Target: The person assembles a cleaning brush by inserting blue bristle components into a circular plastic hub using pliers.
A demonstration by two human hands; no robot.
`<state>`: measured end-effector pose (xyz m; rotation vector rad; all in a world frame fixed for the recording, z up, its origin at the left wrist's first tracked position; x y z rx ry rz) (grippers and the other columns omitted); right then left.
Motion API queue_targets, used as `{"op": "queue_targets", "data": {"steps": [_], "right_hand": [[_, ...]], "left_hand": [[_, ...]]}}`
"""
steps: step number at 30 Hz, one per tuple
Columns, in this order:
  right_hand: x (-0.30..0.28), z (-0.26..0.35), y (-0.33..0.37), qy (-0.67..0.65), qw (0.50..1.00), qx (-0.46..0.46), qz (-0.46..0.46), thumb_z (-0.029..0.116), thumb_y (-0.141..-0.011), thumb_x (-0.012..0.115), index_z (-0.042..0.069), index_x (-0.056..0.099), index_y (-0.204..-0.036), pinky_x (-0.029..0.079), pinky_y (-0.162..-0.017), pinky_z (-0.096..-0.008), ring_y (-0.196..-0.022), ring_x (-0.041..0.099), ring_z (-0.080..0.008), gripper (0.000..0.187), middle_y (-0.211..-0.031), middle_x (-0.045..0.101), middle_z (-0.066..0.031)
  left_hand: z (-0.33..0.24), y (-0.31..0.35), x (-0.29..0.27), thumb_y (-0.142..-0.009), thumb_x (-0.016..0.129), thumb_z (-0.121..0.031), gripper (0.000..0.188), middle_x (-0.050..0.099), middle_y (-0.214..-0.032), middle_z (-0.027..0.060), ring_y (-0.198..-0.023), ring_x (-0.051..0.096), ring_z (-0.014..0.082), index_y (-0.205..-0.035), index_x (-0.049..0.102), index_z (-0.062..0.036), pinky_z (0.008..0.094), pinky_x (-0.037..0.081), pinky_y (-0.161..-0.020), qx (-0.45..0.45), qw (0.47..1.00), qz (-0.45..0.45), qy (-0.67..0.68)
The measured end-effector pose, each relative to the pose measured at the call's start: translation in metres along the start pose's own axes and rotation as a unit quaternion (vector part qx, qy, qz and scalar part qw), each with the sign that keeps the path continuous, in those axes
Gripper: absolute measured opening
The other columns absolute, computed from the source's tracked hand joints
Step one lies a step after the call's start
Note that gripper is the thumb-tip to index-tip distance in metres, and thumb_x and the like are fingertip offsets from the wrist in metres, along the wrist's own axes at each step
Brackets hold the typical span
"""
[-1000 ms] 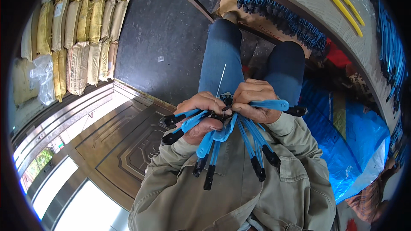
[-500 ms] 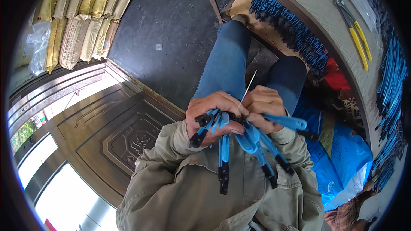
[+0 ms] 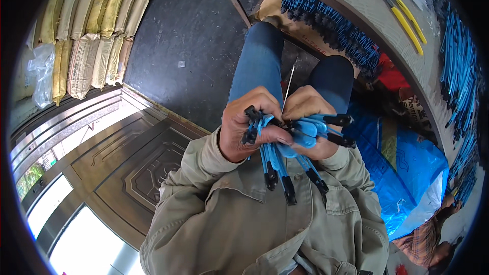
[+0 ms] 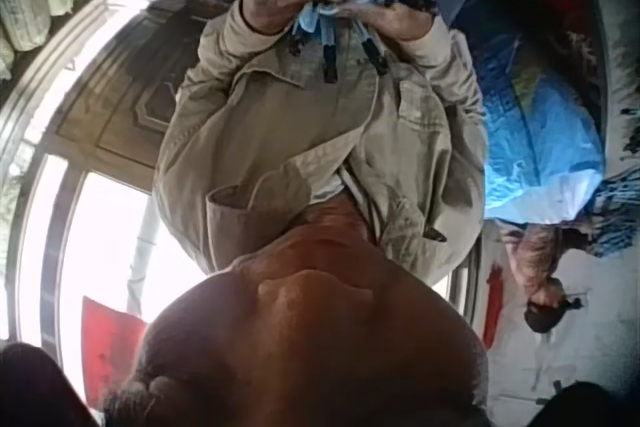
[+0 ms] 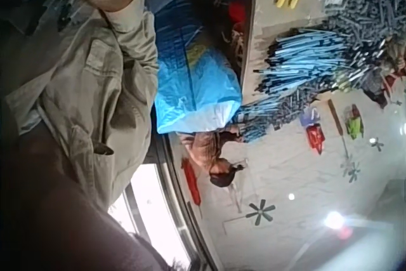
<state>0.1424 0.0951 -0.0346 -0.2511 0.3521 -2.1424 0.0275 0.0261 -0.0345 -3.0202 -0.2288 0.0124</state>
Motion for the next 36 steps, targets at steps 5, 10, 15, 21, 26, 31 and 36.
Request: {"op": "queue_targets", "data": {"steps": [5, 10, 15, 21, 26, 31, 36], "right_hand": [[0.001, 0.012, -0.006, 0.082, 0.994, -0.07, 0.001, 0.005, -0.064, 0.074, 0.003, 0.059, -0.088, 0.046, -0.059, -0.0294, -0.07, 0.059, -0.0214, 0.028, -0.084, 0.061, -0.01], [-0.001, 0.011, -0.005, 0.073, 0.992, -0.102, 0.025, 0.003, -0.06, 0.074, 0.002, 0.06, -0.086, 0.046, -0.056, -0.0298, -0.066, 0.059, -0.0226, 0.03, -0.081, 0.06, -0.0096], [0.0, 0.014, -0.007, 0.086, 0.986, -0.136, 0.048, 0.01, -0.066, 0.072, 0.0, 0.06, -0.083, 0.044, -0.052, -0.0302, -0.06, 0.057, -0.0219, 0.023, -0.078, 0.059, -0.0119], [0.004, 0.02, -0.008, 0.096, 0.98, -0.15, 0.084, 0.013, -0.054, 0.075, 0.001, 0.06, -0.086, 0.045, -0.052, -0.0303, -0.064, 0.058, -0.0227, 0.037, -0.082, 0.059, -0.0098], [0.006, 0.017, -0.005, 0.107, 0.978, -0.162, 0.072, 0.019, -0.057, 0.076, 0.001, 0.06, -0.085, 0.045, -0.052, -0.03, -0.064, 0.058, -0.0229, 0.037, -0.082, 0.059, -0.0099], [0.011, 0.02, -0.004, 0.111, 0.975, -0.165, 0.095, 0.023, -0.061, 0.075, 0.001, 0.061, -0.084, 0.045, -0.051, -0.0296, -0.064, 0.059, -0.0228, 0.035, -0.081, 0.059, -0.0093], [0.008, 0.018, -0.001, 0.078, 0.981, -0.152, 0.09, 0.021, -0.061, 0.075, 0.002, 0.062, -0.084, 0.045, -0.051, -0.0295, -0.064, 0.059, -0.0227, 0.033, -0.081, 0.06, -0.0089]], "left_hand": [[0.014, 0.005, -0.001, -0.072, 0.076, -0.013, 0.022, 0.057, -0.076, 0.0041, -0.068, 0.053, 0.0093, -0.082, 0.059, -0.0023, 0.0235, 0.041, -0.062, -0.131, 0.981, 0.056, 0.133], [0.016, 0.002, -0.002, -0.08, 0.069, -0.013, 0.016, 0.057, -0.075, 0.0021, -0.07, 0.051, 0.0062, -0.083, 0.059, -0.0017, 0.0232, 0.041, -0.061, -0.154, 0.965, 0.076, 0.197], [0.012, -0.013, -0.009, -0.085, 0.062, -0.013, 0.012, 0.058, -0.075, 0.0024, -0.068, 0.054, 0.0098, -0.084, 0.059, -0.0015, 0.0249, 0.042, -0.061, -0.073, 0.972, 0.204, 0.089], [0.005, -0.013, -0.004, -0.089, 0.055, -0.017, 0.015, 0.059, -0.073, 0.0055, -0.065, 0.057, 0.0168, -0.087, 0.055, -0.0022, 0.0292, 0.043, -0.058, 0.017, 0.964, 0.264, 0.014], [0.008, -0.007, -0.002, -0.091, 0.051, -0.019, 0.017, 0.059, -0.072, 0.0061, -0.064, 0.06, 0.0182, -0.087, 0.052, -0.0023, 0.0292, 0.045, -0.056, -0.014, 0.967, 0.253, 0.03], [0.009, -0.007, -0.004, -0.09, 0.05, -0.025, 0.023, 0.058, -0.069, 0.006, -0.062, 0.06, 0.0178, -0.084, 0.051, -0.0025, 0.0288, 0.045, -0.054, -0.081, 0.967, 0.227, 0.079], [0.013, -0.007, -0.004, -0.089, 0.051, -0.026, 0.025, 0.058, -0.068, 0.0065, -0.063, 0.06, 0.0169, -0.081, 0.052, -0.0026, 0.0287, 0.045, -0.055, -0.066, 0.962, 0.234, 0.123]]}}
Point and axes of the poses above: each hand's wrist, its own y-axis away from the middle knuckle, its own x-axis out of the palm, z = x × y, the point moved 6 cm from there along -y, towards the middle knuckle
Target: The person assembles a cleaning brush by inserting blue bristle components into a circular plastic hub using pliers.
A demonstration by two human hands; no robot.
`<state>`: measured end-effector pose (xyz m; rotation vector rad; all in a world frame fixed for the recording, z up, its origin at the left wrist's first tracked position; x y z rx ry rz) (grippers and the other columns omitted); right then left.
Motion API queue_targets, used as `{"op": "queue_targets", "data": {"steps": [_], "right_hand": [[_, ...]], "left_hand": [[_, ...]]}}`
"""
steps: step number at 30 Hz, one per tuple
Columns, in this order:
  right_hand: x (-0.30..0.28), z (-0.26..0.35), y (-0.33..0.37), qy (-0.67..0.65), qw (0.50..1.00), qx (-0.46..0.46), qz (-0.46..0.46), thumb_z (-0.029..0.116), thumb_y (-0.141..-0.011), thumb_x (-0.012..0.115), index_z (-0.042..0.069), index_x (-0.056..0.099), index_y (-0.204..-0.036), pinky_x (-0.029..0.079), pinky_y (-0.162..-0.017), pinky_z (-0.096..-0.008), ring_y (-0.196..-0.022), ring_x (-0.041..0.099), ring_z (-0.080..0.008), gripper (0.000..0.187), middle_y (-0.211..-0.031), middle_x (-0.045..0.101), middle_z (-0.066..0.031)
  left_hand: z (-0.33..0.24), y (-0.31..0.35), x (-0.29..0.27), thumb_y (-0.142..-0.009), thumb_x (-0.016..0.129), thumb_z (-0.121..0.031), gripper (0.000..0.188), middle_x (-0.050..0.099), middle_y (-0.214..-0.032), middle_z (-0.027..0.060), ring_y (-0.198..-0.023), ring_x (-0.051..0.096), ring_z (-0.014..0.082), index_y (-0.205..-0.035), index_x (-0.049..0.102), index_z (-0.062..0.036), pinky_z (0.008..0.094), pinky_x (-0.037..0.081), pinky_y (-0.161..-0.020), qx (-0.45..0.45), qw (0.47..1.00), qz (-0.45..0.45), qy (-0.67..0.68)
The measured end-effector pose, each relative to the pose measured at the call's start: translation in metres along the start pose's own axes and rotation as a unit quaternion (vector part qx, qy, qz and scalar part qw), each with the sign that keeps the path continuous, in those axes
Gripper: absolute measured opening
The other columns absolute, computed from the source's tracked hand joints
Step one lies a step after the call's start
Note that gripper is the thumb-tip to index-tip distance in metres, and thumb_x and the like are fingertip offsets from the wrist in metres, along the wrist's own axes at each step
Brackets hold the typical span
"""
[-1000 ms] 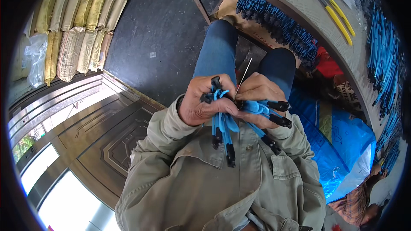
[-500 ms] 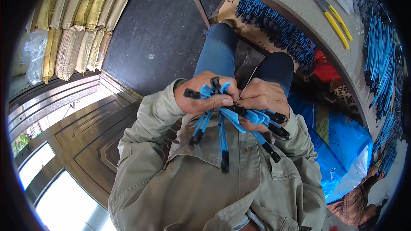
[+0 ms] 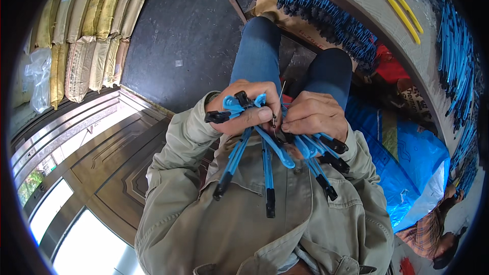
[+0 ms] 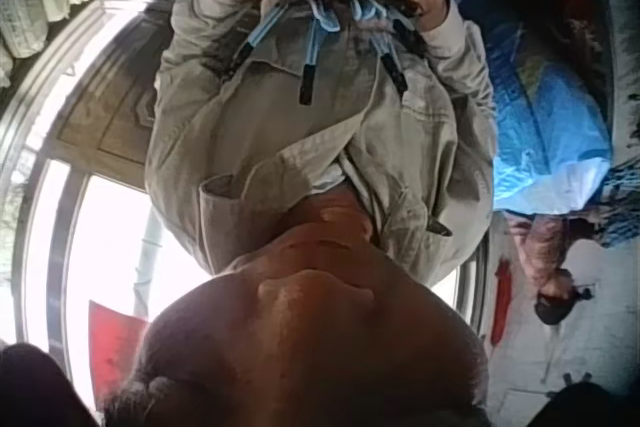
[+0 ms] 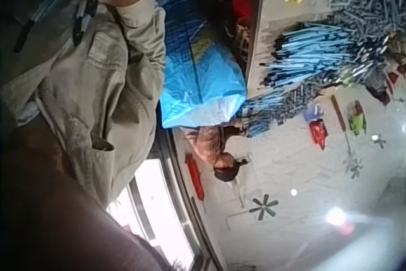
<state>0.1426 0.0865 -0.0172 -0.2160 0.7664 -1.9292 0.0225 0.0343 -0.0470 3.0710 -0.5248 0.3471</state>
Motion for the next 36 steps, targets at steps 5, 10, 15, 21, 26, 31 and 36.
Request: {"op": "queue_targets", "data": {"steps": [5, 10, 15, 21, 26, 31, 36], "right_hand": [[-0.005, -0.004, 0.002, -0.003, 1.0, -0.004, -0.017, 0.015, -0.058, 0.075, 0.003, 0.062, -0.085, 0.045, -0.052, -0.0296, -0.064, 0.059, -0.0223, 0.032, -0.081, 0.061, -0.0085], [-0.008, -0.006, 0.001, 0.008, 1.0, 0.02, -0.018, 0.013, -0.058, 0.074, 0.003, 0.062, -0.084, 0.046, -0.053, -0.0299, -0.064, 0.059, -0.0223, 0.031, -0.079, 0.06, -0.0088], [-0.021, -0.014, 0.0, 0.005, 0.999, 0.019, -0.042, 0.014, -0.067, 0.075, 0.0, 0.061, -0.081, 0.044, -0.049, -0.0287, -0.058, 0.057, -0.0221, 0.024, -0.074, 0.06, -0.0105], [-0.019, -0.041, 0.01, -0.115, 0.976, 0.182, -0.009, 0.013, -0.067, 0.075, 0.003, 0.059, -0.079, 0.042, -0.057, -0.0296, -0.068, 0.055, -0.0202, 0.023, -0.078, 0.058, -0.0075], [-0.025, -0.031, 0.002, -0.093, 0.984, 0.153, -0.01, 0.013, -0.067, 0.075, 0.003, 0.056, -0.079, 0.04, -0.063, -0.0312, -0.07, 0.054, -0.0205, 0.024, -0.078, 0.057, -0.0062], [-0.025, -0.029, -0.002, -0.026, 0.988, 0.151, 0.02, 0.015, -0.068, 0.074, 0.005, 0.056, -0.08, 0.038, -0.068, -0.0331, -0.072, 0.054, -0.0207, 0.024, -0.079, 0.058, -0.0061], [-0.025, -0.029, -0.002, -0.051, 0.992, 0.105, 0.039, 0.015, -0.069, 0.074, 0.006, 0.057, -0.081, 0.037, -0.069, -0.0335, -0.075, 0.055, -0.0202, 0.022, -0.081, 0.059, -0.0059]], "left_hand": [[0.001, -0.002, -0.005, -0.088, 0.054, -0.02, 0.021, 0.058, -0.07, 0.007, -0.064, 0.058, 0.0158, -0.078, 0.055, -0.0015, 0.0281, 0.044, -0.058, 0.007, 0.999, 0.031, 0.012], [-0.001, -0.008, -0.004, -0.083, 0.063, -0.036, 0.038, 0.058, -0.066, 0.0104, -0.058, 0.055, 0.0207, -0.07, 0.059, -0.0001, 0.0306, 0.041, -0.053, 0.012, 0.999, -0.02, 0.03], [-0.009, -0.007, -0.003, -0.071, 0.074, -0.014, 0.019, 0.058, -0.069, 0.0061, -0.063, 0.056, 0.0182, -0.073, 0.06, -0.002, 0.0282, 0.043, -0.058, 0.083, 0.995, -0.004, -0.049], [-0.012, 0.009, 0.004, -0.061, 0.081, -0.014, 0.026, 0.058, -0.066, 0.0047, -0.061, 0.058, 0.0175, -0.071, 0.059, -0.0037, 0.0276, 0.044, -0.054, 0.12, 0.955, -0.192, -0.191], [-0.01, 0.014, 0.011, -0.061, 0.082, -0.011, 0.025, 0.057, -0.064, 0.0051, -0.059, 0.058, 0.0172, -0.069, 0.059, -0.0045, 0.0262, 0.044, -0.051, 0.155, 0.929, -0.261, -0.213], [-0.01, 0.012, 0.025, -0.061, 0.081, -0.01, 0.025, 0.059, -0.067, 0.006, -0.06, 0.059, 0.0178, -0.072, 0.059, -0.0046, 0.0261, 0.045, -0.052, 0.157, 0.915, -0.264, -0.26], [-0.004, 0.012, 0.029, -0.061, 0.082, -0.01, 0.028, 0.06, -0.07, 0.0068, -0.06, 0.059, 0.0177, -0.076, 0.059, -0.0043, 0.0271, 0.046, -0.052, 0.166, 0.903, -0.301, -0.259]]}}
Point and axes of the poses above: each hand's wrist, its own y-axis away from the middle knuckle, its own x-axis out of the palm, z = x × y, the point moved 6 cm from there along -y, towards the middle knuckle
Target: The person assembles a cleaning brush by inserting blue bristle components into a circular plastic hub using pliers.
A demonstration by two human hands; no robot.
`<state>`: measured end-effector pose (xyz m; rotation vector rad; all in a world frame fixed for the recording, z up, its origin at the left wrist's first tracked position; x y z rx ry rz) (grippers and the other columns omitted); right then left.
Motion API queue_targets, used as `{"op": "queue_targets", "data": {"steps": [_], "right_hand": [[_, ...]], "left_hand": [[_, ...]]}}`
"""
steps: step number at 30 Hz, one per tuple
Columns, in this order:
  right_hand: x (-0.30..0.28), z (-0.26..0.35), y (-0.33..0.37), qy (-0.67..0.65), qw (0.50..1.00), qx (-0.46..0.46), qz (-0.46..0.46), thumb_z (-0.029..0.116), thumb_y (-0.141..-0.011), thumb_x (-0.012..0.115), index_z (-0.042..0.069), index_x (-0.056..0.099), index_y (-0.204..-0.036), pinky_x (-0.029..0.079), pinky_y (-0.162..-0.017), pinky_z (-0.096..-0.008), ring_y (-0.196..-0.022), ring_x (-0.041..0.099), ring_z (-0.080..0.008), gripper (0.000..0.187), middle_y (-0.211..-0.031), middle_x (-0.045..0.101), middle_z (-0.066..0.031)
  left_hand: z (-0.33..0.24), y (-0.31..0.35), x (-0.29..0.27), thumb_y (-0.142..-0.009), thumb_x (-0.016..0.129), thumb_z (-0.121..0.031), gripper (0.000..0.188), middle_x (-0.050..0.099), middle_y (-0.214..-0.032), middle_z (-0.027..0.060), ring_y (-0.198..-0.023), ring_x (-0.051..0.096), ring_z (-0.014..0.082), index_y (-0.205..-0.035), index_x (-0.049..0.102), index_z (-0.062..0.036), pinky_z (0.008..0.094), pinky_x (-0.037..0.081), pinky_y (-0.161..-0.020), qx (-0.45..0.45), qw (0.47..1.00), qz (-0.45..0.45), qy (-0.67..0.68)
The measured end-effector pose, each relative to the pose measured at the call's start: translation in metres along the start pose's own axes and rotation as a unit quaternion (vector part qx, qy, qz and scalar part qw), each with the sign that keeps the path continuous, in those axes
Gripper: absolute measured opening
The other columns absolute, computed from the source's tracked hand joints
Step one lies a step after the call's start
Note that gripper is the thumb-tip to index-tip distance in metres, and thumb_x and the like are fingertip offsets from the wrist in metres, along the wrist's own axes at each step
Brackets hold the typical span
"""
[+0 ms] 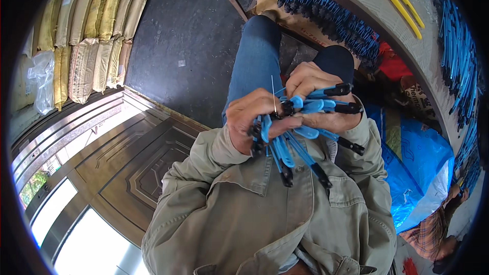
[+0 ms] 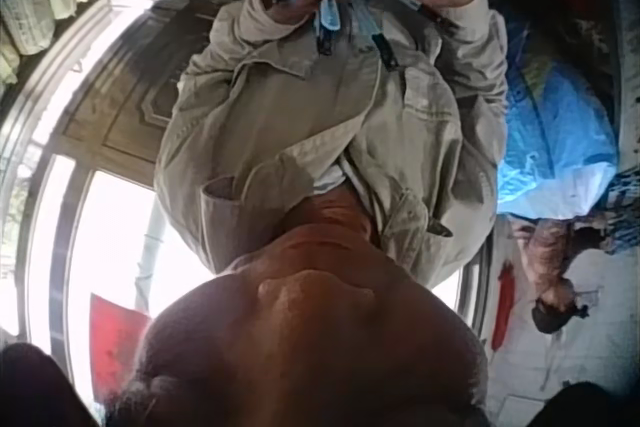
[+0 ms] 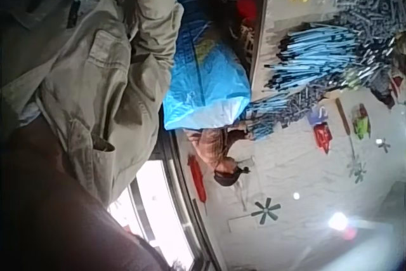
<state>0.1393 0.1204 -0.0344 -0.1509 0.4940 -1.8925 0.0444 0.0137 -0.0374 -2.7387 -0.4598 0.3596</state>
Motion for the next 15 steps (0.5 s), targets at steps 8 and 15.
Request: {"op": "queue_targets", "data": {"steps": [8, 15], "right_hand": [[-0.011, 0.01, -0.004, -0.04, 0.998, 0.035, 0.033, 0.02, -0.072, 0.07, 0.004, 0.056, -0.084, 0.039, -0.08, -0.0373, -0.077, 0.057, -0.0192, 0.025, -0.081, 0.059, -0.0071], [0.0, 0.015, -0.011, -0.112, 0.969, 0.219, -0.007, 0.007, -0.074, 0.064, 0.002, 0.054, -0.083, 0.043, -0.071, -0.0267, -0.075, 0.056, -0.0107, 0.015, -0.077, 0.058, -0.0057]], "left_hand": [[-0.004, -0.007, 0.003, -0.06, 0.082, -0.011, 0.031, 0.059, -0.07, 0.0066, -0.06, 0.058, 0.0176, -0.077, 0.058, -0.0035, 0.0268, 0.045, -0.052, 0.008, 1.0, 0.018, 0.002], [0.009, 0.001, 0.006, -0.06, 0.083, -0.014, 0.033, 0.058, -0.071, 0.0068, -0.06, 0.058, 0.0175, -0.076, 0.056, -0.0032, 0.0271, 0.043, -0.051, -0.004, 1.0, 0.006, 0.031]]}}
Point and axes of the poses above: each hand's wrist, its own y-axis away from the middle knuckle, its own x-axis out of the palm, z = x × y, the point moved 6 cm from there along -y, towards the middle knuckle
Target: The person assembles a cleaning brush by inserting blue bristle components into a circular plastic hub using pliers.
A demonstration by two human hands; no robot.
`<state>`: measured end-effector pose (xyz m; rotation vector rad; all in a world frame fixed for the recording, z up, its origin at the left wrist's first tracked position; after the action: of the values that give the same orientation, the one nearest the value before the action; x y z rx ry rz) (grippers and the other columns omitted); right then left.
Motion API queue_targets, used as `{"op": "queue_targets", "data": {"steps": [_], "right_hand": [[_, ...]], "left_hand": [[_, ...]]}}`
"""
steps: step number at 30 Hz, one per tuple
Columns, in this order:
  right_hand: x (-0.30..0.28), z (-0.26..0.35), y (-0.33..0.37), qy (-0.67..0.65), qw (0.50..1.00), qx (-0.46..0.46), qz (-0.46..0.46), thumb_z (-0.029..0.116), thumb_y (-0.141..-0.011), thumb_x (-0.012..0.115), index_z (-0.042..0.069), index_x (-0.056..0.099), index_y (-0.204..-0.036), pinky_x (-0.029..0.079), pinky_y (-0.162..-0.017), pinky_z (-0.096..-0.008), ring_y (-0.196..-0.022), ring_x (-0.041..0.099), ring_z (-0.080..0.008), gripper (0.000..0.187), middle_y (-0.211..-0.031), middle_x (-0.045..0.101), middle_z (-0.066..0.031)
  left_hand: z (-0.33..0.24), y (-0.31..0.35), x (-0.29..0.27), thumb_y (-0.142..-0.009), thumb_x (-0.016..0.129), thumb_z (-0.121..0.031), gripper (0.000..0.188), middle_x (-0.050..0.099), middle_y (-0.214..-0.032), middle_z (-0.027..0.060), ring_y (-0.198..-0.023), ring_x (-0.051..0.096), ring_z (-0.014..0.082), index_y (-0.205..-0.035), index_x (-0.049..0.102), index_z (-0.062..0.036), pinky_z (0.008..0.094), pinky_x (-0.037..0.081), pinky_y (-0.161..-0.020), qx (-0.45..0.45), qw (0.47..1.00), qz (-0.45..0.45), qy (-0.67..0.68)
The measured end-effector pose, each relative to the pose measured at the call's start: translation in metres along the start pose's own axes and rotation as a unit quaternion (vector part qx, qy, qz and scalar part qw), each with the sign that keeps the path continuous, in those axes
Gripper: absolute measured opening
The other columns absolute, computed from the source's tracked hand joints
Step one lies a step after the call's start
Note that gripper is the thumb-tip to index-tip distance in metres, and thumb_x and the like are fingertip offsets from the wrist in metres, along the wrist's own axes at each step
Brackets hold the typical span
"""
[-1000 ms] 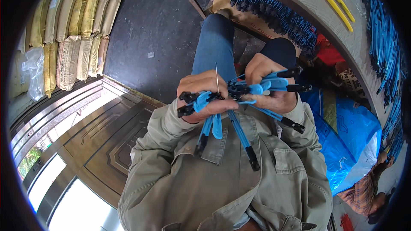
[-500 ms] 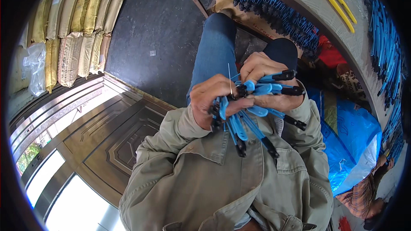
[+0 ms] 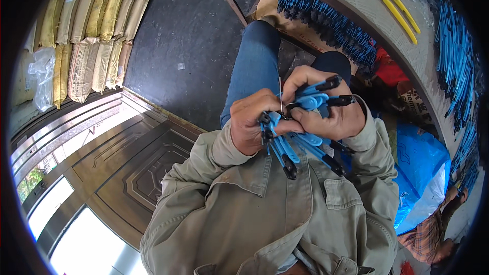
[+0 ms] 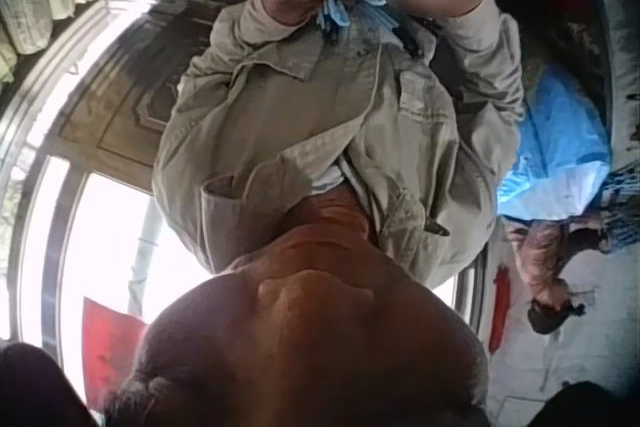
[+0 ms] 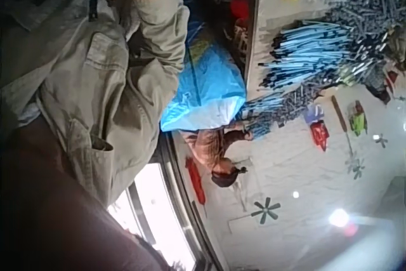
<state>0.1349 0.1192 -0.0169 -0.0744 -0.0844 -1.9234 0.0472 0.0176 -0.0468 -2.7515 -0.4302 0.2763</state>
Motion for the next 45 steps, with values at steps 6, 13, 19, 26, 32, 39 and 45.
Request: {"op": "queue_targets", "data": {"steps": [6, 13, 19, 26, 32, 39, 45], "right_hand": [[0.001, 0.0, -0.003, 0.148, 0.988, -0.021, 0.049, -0.004, -0.072, 0.06, 0.0, 0.053, -0.081, 0.043, -0.06, -0.0209, -0.07, 0.055, -0.0056, 0.011, -0.076, 0.057, -0.0046], [0.008, -0.006, 0.01, 0.072, 0.974, -0.073, -0.201, -0.002, -0.073, 0.063, 0.0, 0.052, -0.071, 0.04, -0.048, -0.0221, -0.054, 0.052, -0.0062, 0.011, -0.062, 0.055, -0.0055], [0.017, -0.004, 0.019, 0.052, 0.972, -0.077, -0.218, -0.002, -0.077, 0.059, 0.001, 0.051, -0.075, 0.044, -0.06, -0.0239, -0.065, 0.054, -0.0102, 0.009, -0.075, 0.058, -0.0097], [0.031, 0.004, 0.022, 0.157, 0.966, -0.158, -0.13, 0.0, -0.076, 0.061, 0.002, 0.05, -0.075, 0.052, -0.07, -0.0325, -0.064, 0.059, -0.0154, 0.011, -0.07, 0.06, -0.0113], [0.03, 0.003, 0.022, 0.135, 0.967, -0.139, -0.166, -0.001, -0.075, 0.061, 0.001, 0.052, -0.073, 0.053, -0.075, -0.0377, -0.064, 0.06, -0.0171, 0.01, -0.069, 0.06, -0.0106], [0.013, 0.003, 0.025, 0.117, 0.959, -0.103, -0.236, -0.001, -0.074, 0.062, 0.0, 0.055, -0.072, 0.052, -0.073, -0.0354, -0.065, 0.06, -0.0168, 0.007, -0.07, 0.061, -0.0105], [0.005, -0.006, 0.02, 0.085, 0.962, -0.12, -0.228, 0.0, -0.073, 0.065, 0.001, 0.055, -0.073, 0.046, -0.062, -0.0273, -0.066, 0.058, -0.0143, 0.01, -0.071, 0.059, -0.0068]], "left_hand": [[-0.003, -0.003, 0.002, -0.061, 0.082, -0.018, 0.034, 0.057, -0.071, 0.0061, -0.058, 0.056, 0.0164, -0.076, 0.055, -0.0033, 0.0266, 0.041, -0.051, 0.006, 1.0, 0.015, 0.008], [-0.002, -0.017, -0.014, -0.078, 0.069, -0.01, 0.015, 0.057, -0.07, 0.0059, -0.058, 0.054, 0.0137, -0.08, 0.056, -0.0017, 0.0252, 0.04, -0.053, -0.106, 0.982, 0.132, 0.089], [0.01, -0.01, -0.018, -0.086, 0.055, -0.006, 0.006, 0.057, -0.071, 0.0058, -0.057, 0.053, 0.0131, -0.083, 0.057, -0.0009, 0.0254, 0.04, -0.053, -0.157, 0.964, 0.18, 0.118], [0.003, -0.004, -0.017, -0.086, 0.057, -0.012, 0.01, 0.058, -0.07, 0.0051, -0.058, 0.056, 0.0126, -0.086, 0.055, -0.0026, 0.0272, 0.041, -0.052, -0.063, 0.975, 0.196, 0.089], [0.006, -0.001, -0.023, -0.084, 0.06, -0.016, 0.014, 0.058, -0.07, 0.0049, -0.058, 0.057, 0.0126, -0.085, 0.054, -0.0037, 0.028, 0.043, -0.053, -0.12, 0.965, 0.197, 0.125], [0.003, -0.012, -0.015, -0.074, 0.071, -0.014, 0.021, 0.059, -0.07, 0.0042, -0.059, 0.057, 0.0129, -0.082, 0.054, -0.005, 0.0272, 0.044, -0.054, -0.11, 0.964, 0.204, 0.13], [0.012, -0.01, -0.02, -0.07, 0.073, -0.006, 0.018, 0.06, -0.077, 0.006, -0.07, 0.057, 0.0111, -0.083, 0.061, -0.0019, 0.0261, 0.045, -0.062, -0.209, 0.963, 0.142, 0.095]]}}
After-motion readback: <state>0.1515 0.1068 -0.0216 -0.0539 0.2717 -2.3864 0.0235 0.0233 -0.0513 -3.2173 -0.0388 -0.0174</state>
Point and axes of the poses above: each hand's wrist, its own y-axis away from the middle knuckle, its own x-axis out of the palm, z = x × y, the point moved 6 cm from there along -y, towards the middle knuckle
